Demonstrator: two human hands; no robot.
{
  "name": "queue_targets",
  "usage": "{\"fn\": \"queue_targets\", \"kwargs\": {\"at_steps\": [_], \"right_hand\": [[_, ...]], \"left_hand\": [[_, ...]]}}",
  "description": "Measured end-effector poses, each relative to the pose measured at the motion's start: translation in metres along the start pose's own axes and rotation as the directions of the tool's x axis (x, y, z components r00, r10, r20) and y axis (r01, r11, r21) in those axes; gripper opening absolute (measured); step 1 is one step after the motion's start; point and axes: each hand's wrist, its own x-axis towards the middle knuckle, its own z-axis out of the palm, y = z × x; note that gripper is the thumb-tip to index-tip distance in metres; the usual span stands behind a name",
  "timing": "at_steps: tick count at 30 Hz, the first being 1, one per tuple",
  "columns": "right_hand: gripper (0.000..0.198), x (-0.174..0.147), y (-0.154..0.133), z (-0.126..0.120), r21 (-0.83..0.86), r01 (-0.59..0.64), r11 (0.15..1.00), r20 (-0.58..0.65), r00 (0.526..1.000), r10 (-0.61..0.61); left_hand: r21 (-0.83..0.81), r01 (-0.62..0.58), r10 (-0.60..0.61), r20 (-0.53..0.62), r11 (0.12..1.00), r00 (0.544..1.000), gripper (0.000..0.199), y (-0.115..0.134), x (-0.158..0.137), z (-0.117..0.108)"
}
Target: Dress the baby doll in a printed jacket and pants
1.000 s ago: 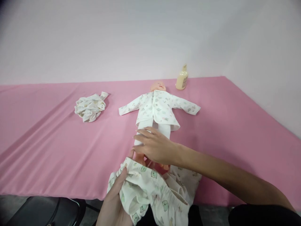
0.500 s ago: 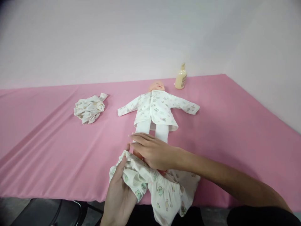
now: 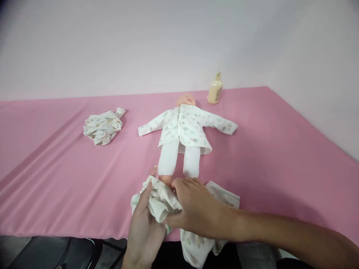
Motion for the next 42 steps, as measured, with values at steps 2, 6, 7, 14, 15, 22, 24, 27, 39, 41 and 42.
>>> {"fn": "queue_targets", "kwargs": {"at_steps": [2, 6, 7, 14, 15, 22, 24, 27, 39, 41, 42], "right_hand": [[0.027, 0.002, 0.000, -0.001, 0.003, -0.021, 1.000, 0.019, 1.000, 0.021], [0.015, 0.004, -0.006, -0.002, -0.027, 0.037, 0.999, 0.020, 0.999, -0.036], [0.014, 0.004, -0.008, -0.002, -0.041, 0.047, 0.998, 0.005, 0.999, -0.047], [0.008, -0.002, -0.008, 0.007, -0.130, 0.185, 0.974, -0.154, 0.967, -0.205], [0.008, -0.003, -0.006, 0.008, -0.117, 0.225, 0.967, -0.174, 0.954, -0.243], [0.020, -0.002, 0.004, 0.019, -0.198, 0.293, 0.935, -0.245, 0.909, -0.336], [0.026, -0.003, 0.005, 0.021, -0.228, 0.293, 0.928, -0.253, 0.903, -0.347], [0.026, -0.002, 0.003, 0.017, -0.225, 0.313, 0.923, -0.231, 0.903, -0.363], [0.020, 0.028, 0.006, 0.003, 0.204, 0.096, 0.974, -0.152, 0.986, -0.065], [0.032, 0.029, 0.007, 0.002, 0.227, 0.115, 0.967, -0.135, 0.987, -0.085], [0.033, 0.029, 0.006, 0.002, 0.234, 0.124, 0.964, -0.124, 0.988, -0.097]], "left_hand": [[-0.016, -0.014, 0.014, 0.024, 1.000, 1.000, 0.049, 0.000, -0.001, 0.001], [-0.025, -0.021, 0.022, 0.055, 0.999, 0.998, 0.048, -0.001, -0.003, 0.003], [-0.029, -0.024, 0.026, 0.057, 0.999, 0.998, 0.048, -0.001, -0.003, 0.003], [-0.043, -0.036, 0.039, 0.065, 0.998, 0.997, 0.049, -0.002, -0.004, 0.000], [-0.039, -0.041, 0.044, 0.067, 0.998, 0.997, 0.051, -0.001, -0.005, 0.000], [-0.082, -0.037, 0.045, 0.097, 0.996, 0.994, 0.052, -0.002, -0.003, 0.004], [-0.104, -0.049, 0.059, 0.097, 0.993, 0.994, 0.051, -0.003, -0.002, 0.003], [-0.133, -0.065, 0.080, 0.114, 0.989, 0.990, 0.046, -0.004, -0.002, 0.002], [-0.218, -0.075, 0.112, 0.165, 0.973, 0.980, 0.041, -0.015, -0.004, -0.003], [-0.204, -0.083, 0.114, 0.146, 0.975, 0.983, 0.042, -0.016, -0.002, -0.002], [-0.197, -0.086, 0.115, 0.140, 0.977, 0.983, 0.042, -0.016, -0.001, -0.002]]}}
